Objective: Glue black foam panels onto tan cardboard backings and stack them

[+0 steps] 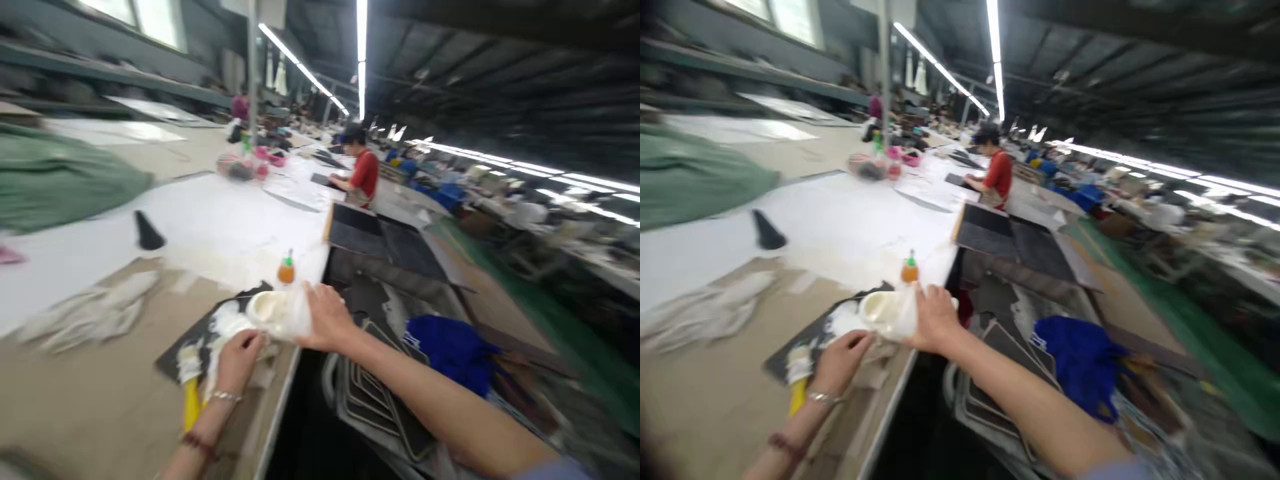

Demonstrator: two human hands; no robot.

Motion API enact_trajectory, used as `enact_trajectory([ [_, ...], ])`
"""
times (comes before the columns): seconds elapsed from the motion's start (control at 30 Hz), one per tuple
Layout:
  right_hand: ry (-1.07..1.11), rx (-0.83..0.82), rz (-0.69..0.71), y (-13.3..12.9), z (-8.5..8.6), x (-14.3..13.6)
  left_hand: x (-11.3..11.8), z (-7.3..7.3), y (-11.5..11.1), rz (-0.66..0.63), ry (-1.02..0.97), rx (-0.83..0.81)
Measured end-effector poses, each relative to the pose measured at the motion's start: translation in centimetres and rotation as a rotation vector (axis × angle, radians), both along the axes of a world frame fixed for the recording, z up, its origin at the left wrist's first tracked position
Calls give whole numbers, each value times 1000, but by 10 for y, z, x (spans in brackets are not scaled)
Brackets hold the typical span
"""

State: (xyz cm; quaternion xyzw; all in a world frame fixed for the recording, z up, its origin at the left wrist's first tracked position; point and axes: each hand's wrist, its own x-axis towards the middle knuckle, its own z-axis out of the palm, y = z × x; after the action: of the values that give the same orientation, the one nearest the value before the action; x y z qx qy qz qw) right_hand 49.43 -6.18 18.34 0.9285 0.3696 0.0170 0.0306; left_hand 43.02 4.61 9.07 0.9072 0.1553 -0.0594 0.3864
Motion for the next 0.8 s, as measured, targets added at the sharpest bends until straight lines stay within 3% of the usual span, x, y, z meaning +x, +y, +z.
enact_trajectory([
  [0.07,-19,51,39,0,-12,13,-18,-6,37,197,-77,65],
  [0.13,-41,66,80,0,-22,24,-22,-11,58,271,-143,150],
  [0.27,-59,51,101,-1,-29,34,-8,-23,78,200,-119,282],
  [0.53,-59,-5,91,0,-35,44,11,-40,117,117,-65,334],
  [0.8,-27,-13,61,-40,-45,51,30,-51,142,114,54,393],
])
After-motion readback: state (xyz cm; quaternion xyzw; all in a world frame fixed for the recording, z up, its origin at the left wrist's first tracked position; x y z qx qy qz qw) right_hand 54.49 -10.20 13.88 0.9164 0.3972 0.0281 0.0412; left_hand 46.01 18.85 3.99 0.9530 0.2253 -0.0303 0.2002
